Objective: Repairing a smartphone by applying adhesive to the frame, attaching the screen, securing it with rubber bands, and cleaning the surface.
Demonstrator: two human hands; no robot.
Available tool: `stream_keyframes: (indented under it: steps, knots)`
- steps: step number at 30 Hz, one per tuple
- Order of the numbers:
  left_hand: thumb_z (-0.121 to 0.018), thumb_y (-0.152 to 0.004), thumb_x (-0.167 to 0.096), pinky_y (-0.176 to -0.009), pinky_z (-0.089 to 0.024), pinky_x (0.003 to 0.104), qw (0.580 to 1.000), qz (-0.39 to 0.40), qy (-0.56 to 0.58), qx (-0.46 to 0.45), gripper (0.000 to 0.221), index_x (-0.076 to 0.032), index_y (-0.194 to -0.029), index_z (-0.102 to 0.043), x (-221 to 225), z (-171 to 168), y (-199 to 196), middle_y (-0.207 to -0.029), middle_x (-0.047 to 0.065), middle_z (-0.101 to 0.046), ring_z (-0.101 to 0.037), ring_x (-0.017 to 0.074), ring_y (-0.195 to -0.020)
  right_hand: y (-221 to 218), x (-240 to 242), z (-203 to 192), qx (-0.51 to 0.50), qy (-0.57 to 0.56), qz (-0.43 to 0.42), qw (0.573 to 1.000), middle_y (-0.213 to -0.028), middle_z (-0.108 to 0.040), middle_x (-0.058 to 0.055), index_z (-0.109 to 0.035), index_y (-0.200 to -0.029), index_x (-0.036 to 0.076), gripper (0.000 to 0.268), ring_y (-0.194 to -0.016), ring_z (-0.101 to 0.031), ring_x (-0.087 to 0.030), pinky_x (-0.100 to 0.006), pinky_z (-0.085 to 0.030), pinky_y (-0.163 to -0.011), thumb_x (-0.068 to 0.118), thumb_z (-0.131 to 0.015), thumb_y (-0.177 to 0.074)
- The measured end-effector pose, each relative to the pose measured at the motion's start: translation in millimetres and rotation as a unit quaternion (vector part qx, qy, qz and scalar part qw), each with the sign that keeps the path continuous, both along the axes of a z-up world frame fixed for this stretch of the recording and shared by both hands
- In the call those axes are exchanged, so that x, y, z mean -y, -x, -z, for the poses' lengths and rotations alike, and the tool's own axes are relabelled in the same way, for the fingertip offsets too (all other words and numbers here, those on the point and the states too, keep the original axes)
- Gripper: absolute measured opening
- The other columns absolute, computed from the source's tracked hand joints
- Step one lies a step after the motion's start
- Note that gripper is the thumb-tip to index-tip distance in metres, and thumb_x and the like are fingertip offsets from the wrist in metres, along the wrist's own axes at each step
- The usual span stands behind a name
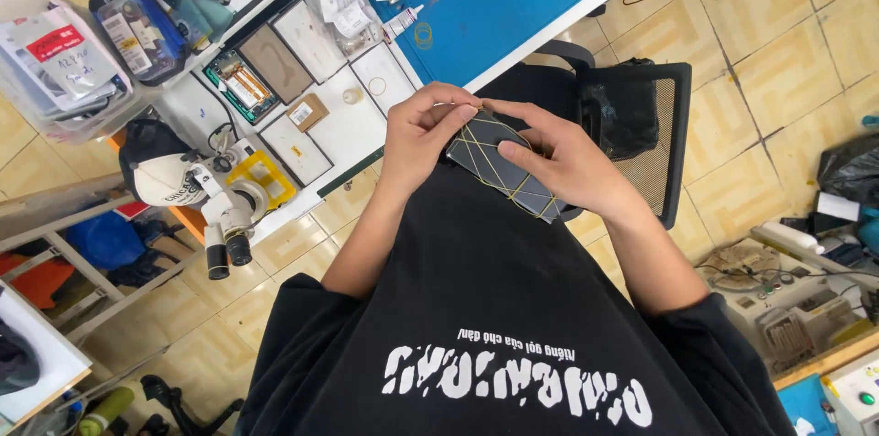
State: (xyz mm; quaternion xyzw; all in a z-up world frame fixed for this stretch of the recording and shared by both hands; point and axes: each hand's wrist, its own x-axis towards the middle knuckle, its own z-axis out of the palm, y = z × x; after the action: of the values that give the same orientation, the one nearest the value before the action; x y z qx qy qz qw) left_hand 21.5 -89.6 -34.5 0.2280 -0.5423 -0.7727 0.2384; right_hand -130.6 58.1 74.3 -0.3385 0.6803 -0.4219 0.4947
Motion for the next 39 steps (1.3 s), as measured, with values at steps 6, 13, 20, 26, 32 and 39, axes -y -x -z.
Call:
stream_keyframes:
  steps: [6,13,20,26,32,39]
  knots:
    - [-0.075,-0.106,-0.002,-0.089,-0.067,0.032,0.999,-0.014,0.024,-0.038,0.006,-0.003,-0.111,-0.078,-6,-8,-14,-0.109,0.008,-0.076,-0.08,0.0222,-0.107,-12,-2,-4,-0.062,0.012,-0.035,0.997,-0.077,-0.076,-0.024,-0.062,-0.158,0.008,0.052,-0.052,-0.057,-0.025,-0.032,-0.045,-0.051,0.01,-0.067,-0.106]
    - [-0.064,-0.112,-0.006,-0.109,-0.06,0.052,0.987,-0.004,0.142,-0.077,0.012,0.0,-0.103,-0.071,-11,-22,-36,-0.126,0.015,-0.061,-0.069,0.0364,-0.131,-9,-26,14,-0.012,0.039,0.079,0.996,-0.083,-0.076,-0.02,-0.067,-0.15,0.005,0.04,-0.065,-0.069,-0.017,-0.025,-0.052,-0.052,0.01,-0.062,-0.111]
    - [-0.061,-0.112,-0.013,-0.107,-0.056,0.054,0.944,0.067,0.241,-0.215,0.037,-0.004,-0.077,-0.069,-30,-30,-63,-0.079,0.009,-0.072,-0.081,0.036,-0.099,0,-49,15,0.137,0.119,0.211,0.961,-0.09,-0.078,-0.026,-0.069,-0.139,-0.005,0.033,-0.068,-0.08,-0.025,-0.037,-0.068,-0.055,0.009,-0.065,-0.11]
    - [-0.037,-0.123,-0.045,-0.061,-0.043,0.023,0.974,0.201,-0.103,-0.029,0.06,-0.017,-0.07,-0.042,-31,-31,-35,-0.065,-0.007,-0.032,-0.048,0.0094,-0.056,-22,-85,16,0.258,0.143,0.164,0.941,-0.091,-0.079,-0.021,-0.068,-0.131,-0.008,0.031,-0.074,-0.079,-0.02,-0.036,-0.068,-0.065,0.011,-0.066,-0.106]
    - [-0.04,-0.117,-0.059,-0.055,-0.031,0.013,0.884,0.418,-0.172,0.116,0.058,-0.011,-0.1,-0.069,-41,-33,-18,-0.095,0.0,-0.065,-0.04,-0.0036,-0.061,-39,-112,40,0.217,0.066,-0.047,0.973,-0.086,-0.077,-0.012,-0.076,-0.125,-0.004,0.025,-0.071,-0.067,-0.013,-0.028,-0.06,-0.061,0.01,-0.067,-0.105]
    - [-0.077,-0.107,-0.015,-0.076,-0.064,0.03,0.937,0.223,0.265,0.054,0.009,-0.008,-0.111,-0.08,-74,-48,-33,-0.151,0.011,-0.058,-0.077,0.021,-0.084,-37,-129,91,0.087,0.063,0.252,0.962,-0.096,-0.077,-0.022,-0.065,-0.15,0.004,0.038,-0.081,-0.078,-0.024,-0.038,-0.069,-0.07,0.014,-0.066,-0.113]
